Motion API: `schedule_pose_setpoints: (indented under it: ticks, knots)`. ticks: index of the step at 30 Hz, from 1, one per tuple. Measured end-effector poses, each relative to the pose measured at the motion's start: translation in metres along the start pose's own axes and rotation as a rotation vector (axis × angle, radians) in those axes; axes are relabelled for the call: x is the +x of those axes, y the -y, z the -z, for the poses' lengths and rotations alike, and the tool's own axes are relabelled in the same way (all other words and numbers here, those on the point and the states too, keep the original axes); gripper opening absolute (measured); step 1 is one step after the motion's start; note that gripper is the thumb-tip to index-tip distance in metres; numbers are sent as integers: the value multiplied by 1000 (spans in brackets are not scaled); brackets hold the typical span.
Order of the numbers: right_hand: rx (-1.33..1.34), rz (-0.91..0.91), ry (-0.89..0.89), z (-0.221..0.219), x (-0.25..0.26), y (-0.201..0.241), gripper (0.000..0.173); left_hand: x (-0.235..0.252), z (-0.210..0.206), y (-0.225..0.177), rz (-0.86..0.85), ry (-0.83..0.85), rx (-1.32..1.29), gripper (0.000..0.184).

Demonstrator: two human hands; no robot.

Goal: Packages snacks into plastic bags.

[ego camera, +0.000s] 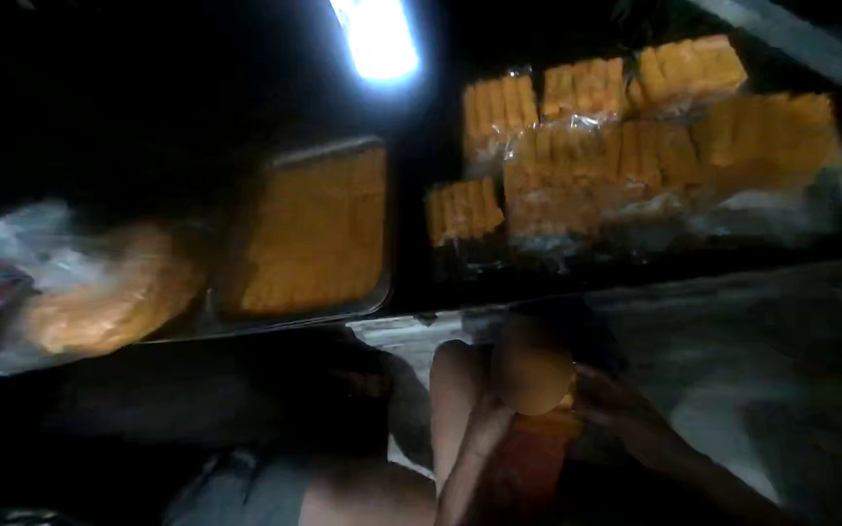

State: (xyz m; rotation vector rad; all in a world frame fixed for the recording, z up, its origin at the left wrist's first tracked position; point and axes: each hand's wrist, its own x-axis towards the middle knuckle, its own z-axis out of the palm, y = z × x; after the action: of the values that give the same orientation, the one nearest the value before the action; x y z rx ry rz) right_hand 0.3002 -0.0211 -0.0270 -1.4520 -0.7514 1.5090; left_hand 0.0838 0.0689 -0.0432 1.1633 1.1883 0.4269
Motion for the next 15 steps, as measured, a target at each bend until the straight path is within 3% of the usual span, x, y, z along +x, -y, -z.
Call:
schedule_pose_setpoints:
  ticks: [4, 8, 15]
  knots:
    - [-226, -12, -65, -1, 6, 3, 63, 8, -1, -5, 4, 17, 82, 50]
    - [-339, 52, -136, -4, 12, 3, 51, 19, 0, -12, -30, 3, 206, 54]
    - [-459, 50, -169, 3, 9, -6, 51, 30, 5, 0, -92, 63, 24, 54]
